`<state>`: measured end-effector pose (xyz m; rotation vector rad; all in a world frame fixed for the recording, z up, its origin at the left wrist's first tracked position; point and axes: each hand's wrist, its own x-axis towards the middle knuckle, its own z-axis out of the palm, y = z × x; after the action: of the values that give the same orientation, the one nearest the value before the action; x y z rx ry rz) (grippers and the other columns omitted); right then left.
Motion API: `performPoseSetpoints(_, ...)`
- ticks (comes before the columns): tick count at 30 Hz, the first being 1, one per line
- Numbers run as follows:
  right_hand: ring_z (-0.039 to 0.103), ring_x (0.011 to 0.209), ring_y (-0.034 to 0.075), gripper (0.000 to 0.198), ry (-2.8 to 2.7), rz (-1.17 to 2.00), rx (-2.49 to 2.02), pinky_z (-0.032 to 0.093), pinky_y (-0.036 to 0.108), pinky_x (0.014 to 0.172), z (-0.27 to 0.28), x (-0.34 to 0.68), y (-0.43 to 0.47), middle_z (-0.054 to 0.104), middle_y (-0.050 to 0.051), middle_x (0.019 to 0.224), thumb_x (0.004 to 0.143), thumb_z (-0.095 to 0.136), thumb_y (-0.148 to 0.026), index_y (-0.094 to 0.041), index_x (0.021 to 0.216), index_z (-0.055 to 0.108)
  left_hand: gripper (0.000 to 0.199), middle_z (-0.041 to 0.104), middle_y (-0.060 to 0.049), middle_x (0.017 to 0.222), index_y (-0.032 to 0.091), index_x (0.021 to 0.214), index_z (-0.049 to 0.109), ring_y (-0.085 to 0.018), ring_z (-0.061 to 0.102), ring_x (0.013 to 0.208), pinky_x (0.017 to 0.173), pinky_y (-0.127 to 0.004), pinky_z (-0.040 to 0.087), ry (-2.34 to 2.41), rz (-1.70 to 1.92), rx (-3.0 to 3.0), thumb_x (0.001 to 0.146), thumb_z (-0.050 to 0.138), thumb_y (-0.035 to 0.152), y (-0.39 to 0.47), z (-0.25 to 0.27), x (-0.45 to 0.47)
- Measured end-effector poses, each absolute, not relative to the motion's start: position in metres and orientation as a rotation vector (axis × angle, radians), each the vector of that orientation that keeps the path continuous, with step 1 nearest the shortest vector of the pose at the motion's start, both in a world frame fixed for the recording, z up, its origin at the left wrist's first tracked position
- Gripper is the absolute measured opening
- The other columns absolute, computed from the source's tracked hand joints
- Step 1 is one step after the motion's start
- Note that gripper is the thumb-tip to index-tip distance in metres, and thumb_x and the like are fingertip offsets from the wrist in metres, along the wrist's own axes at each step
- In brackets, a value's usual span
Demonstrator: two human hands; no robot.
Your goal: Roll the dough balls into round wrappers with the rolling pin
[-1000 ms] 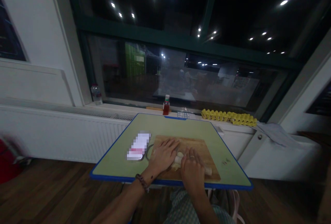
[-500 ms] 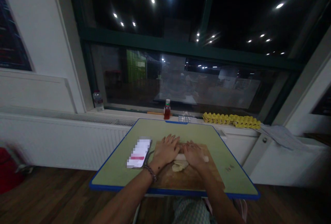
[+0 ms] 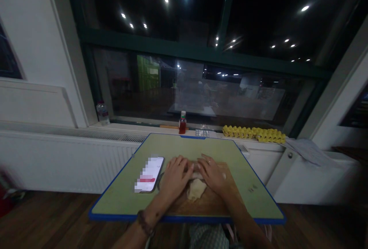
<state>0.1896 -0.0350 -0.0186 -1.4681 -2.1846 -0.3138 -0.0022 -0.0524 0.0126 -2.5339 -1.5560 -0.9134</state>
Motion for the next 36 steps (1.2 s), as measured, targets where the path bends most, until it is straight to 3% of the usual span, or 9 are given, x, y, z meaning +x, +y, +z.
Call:
performPoseSetpoints(4,0.052,0.12,0.015,0.029,-2.31,-0.253,-1.371,0.039,0.032,0.104,-0.015,0.204,-0.055,0.061,0.003,0.125,0.095,0.051,-0.03,-0.025,0.121,0.061,0.035,0.065,-0.005,0.09,0.021,0.085,0.061,-0.028,0.057,0.095,0.089,-0.043,0.04,-1.695,-0.878,-2.639,0.083,0.057,0.056,-0.091,-0.003,0.0)
performPoseSetpoints(9,0.056,0.114,0.016,0.023,-2.359,-0.239,-1.486,0.041,0.029,0.1,-0.021,0.208,-0.059,0.066,0.004,0.117,0.092,0.055,-0.023,-0.023,0.112,0.065,0.025,0.064,-0.008,0.108,0.02,0.099,0.063,-0.029,0.056,0.107,0.092,-0.042,0.043,-1.73,-0.868,-2.708,0.079,0.064,0.034,-0.094,-0.013,0.021)
performPoseSetpoints(11,0.058,0.111,0.017,0.02,-2.305,-0.29,-1.551,0.043,0.029,0.098,-0.023,0.205,-0.06,0.067,0.005,0.114,0.093,0.053,-0.025,-0.021,0.109,0.065,0.033,0.062,-0.009,0.119,0.02,0.109,0.062,-0.029,0.053,0.115,0.098,-0.044,0.041,-1.695,-0.88,-2.781,0.077,0.065,0.026,-0.09,-0.017,0.027)
performPoseSetpoints(15,0.066,0.088,0.016,0.022,-2.151,-0.39,-1.832,0.05,0.025,0.075,-0.022,0.204,-0.063,0.069,0.008,0.098,0.097,0.044,-0.024,-0.018,0.106,0.064,0.033,0.062,-0.009,0.124,0.021,0.109,0.064,-0.028,0.051,0.121,0.104,-0.043,0.039,-1.678,-1.017,-2.876,0.076,0.064,0.018,-0.088,-0.024,0.032)
performPoseSetpoints(18,0.067,0.073,0.015,0.025,-1.995,-0.45,-2.033,0.049,0.023,0.062,-0.022,0.208,-0.064,0.068,0.009,0.089,0.098,0.04,-0.018,-0.017,0.112,0.06,0.019,0.068,-0.007,0.111,0.021,0.098,0.066,-0.025,0.06,0.107,0.094,-0.038,0.046,-1.684,-1.201,-2.91,0.081,0.057,0.019,-0.09,-0.018,0.029)
performPoseSetpoints(22,0.068,0.062,0.015,0.028,-1.725,-0.435,-2.168,0.045,0.022,0.051,-0.025,0.213,-0.062,0.067,0.007,0.074,0.101,0.033,-0.023,-0.015,0.107,0.058,0.015,0.07,-0.003,0.093,0.023,0.092,0.063,-0.021,0.063,0.09,0.082,-0.033,0.049,-1.732,-1.567,-2.814,0.086,0.051,0.029,-0.09,0.005,0.021)
performPoseSetpoints(25,0.068,0.059,0.015,0.032,-1.626,-0.382,-2.175,0.042,0.021,0.048,-0.026,0.214,-0.06,0.067,0.007,0.07,0.102,0.028,-0.026,-0.014,0.104,0.057,0.021,0.068,-0.002,0.09,0.022,0.095,0.059,-0.02,0.064,0.086,0.079,-0.031,0.05,-1.821,-1.979,-2.687,0.087,0.051,0.04,-0.085,0.016,0.017)
performPoseSetpoints(30,0.067,0.057,0.016,0.037,-1.61,-0.365,-2.138,0.042,0.022,0.048,-0.028,0.215,-0.059,0.067,0.009,0.069,0.102,0.029,-0.036,-0.013,0.105,0.058,0.045,0.068,-0.007,0.106,0.019,0.109,0.055,-0.022,0.064,0.097,0.087,-0.034,0.049,-1.801,-2.555,-2.655,0.084,0.052,0.057,-0.072,0.007,0.019)
performPoseSetpoints(36,0.067,0.057,0.016,0.036,-1.643,-0.438,-2.151,0.04,0.023,0.047,-0.029,0.216,-0.061,0.067,0.009,0.069,0.102,0.025,-0.025,-0.014,0.102,0.059,0.046,0.067,-0.005,0.102,0.018,0.11,0.054,-0.023,0.063,0.098,0.089,-0.036,0.049,-1.939,-2.225,-2.745,0.081,0.059,0.053,-0.063,-0.021,0.014)
